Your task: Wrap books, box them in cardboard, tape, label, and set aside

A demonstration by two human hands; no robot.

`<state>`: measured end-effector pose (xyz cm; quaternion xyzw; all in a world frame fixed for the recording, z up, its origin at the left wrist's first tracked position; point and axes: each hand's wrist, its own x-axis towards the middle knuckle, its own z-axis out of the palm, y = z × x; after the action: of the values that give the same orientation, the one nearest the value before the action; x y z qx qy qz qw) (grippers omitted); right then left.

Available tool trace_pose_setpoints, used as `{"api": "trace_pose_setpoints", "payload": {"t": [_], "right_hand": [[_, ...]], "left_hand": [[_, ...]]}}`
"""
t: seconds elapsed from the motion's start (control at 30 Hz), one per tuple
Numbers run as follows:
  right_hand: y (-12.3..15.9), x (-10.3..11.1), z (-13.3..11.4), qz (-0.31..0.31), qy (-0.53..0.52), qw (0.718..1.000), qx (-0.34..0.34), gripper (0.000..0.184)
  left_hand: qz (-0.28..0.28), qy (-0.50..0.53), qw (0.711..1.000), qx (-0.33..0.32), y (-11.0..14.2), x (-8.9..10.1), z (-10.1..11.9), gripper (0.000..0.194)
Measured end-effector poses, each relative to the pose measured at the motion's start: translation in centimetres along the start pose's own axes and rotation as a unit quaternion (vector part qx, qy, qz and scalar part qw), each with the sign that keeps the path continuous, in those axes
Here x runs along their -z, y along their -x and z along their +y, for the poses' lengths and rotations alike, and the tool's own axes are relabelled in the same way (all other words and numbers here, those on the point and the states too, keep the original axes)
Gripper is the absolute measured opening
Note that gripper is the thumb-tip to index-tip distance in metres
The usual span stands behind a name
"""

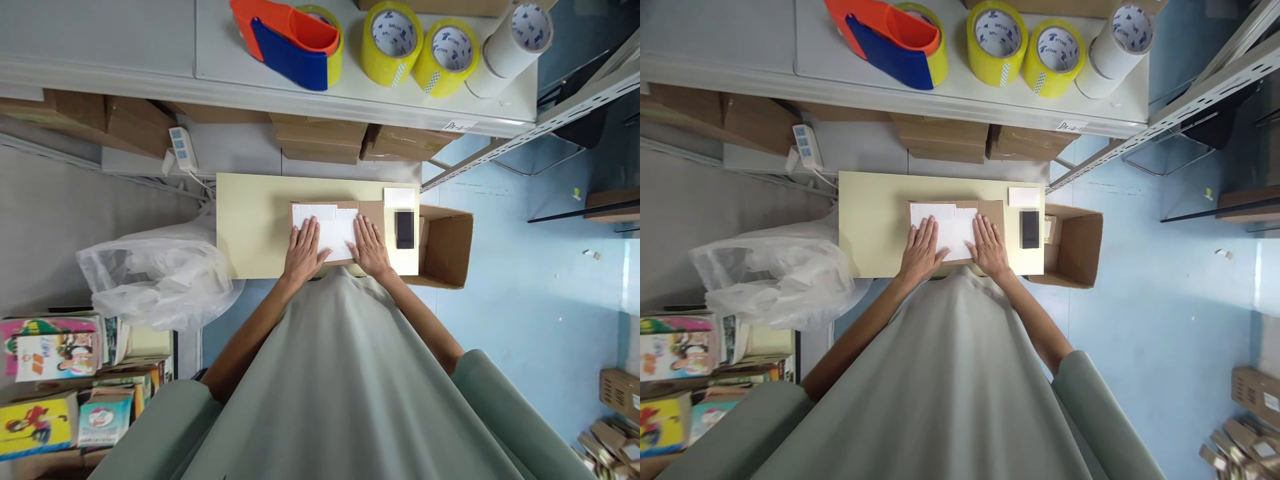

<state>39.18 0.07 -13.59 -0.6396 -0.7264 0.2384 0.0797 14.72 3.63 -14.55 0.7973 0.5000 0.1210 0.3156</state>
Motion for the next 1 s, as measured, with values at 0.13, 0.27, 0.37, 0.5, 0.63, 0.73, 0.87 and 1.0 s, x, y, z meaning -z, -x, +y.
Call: {"api": "trace_pose_setpoints", "payload": {"t": [0.13, 0.27, 0.37, 0.5, 0.63, 0.73, 0.87, 1.0], "right_hand": [[0.2, -0.7, 0.6, 0.006, 0.032, 0.999, -0.002, 0.08], [-0.1, -2.3, -0.8, -0.001, 0.042, 0.999, 0.035, 0.079], [-0.2, -2.9, -1.9, -0.019, 0.038, 0.997, 0.062, 0.077], [0.9, -2.3, -1.0, -0.002, 0.008, 1.0, 0.028, 0.072], [3.4, -1.5, 1.8, 0.056, -0.068, 0.994, -0.057, 0.073], [5.4, -2.0, 3.8, 0.108, -0.18, 0.965, -0.16, 0.095], [7.8, -4.4, 4.2, 0.165, -0.427, 0.83, -0.319, 0.108], [9.3, -6.3, 1.5, 0.171, -0.526, 0.763, -0.334, 0.106]], "left_hand": [[-0.026, -0.091, 0.995, 0.001, 0.1, -0.1, 0.3, 0.087], [-0.051, -0.14, 0.989, -0.026, -0.6, -0.7, 1.8, 0.083], [-0.071, -0.14, 0.986, -0.06, -0.7, -0.9, 2.1, 0.079], [-0.083, -0.128, 0.985, -0.075, 0.9, 0.0, 0.5, 0.083], [-0.081, -0.105, 0.989, -0.062, 4.2, 1.3, -2.4, 0.084], [-0.043, -0.066, 0.997, 0.009, 6.7, 1.1, -4.9, 0.087], [0.001, 0.062, 0.983, 0.17, 8.9, -1.2, -8.1, 0.107], [-0.031, 0.177, 0.967, 0.183, 9.6, -3.6, -8.8, 0.095]]}}
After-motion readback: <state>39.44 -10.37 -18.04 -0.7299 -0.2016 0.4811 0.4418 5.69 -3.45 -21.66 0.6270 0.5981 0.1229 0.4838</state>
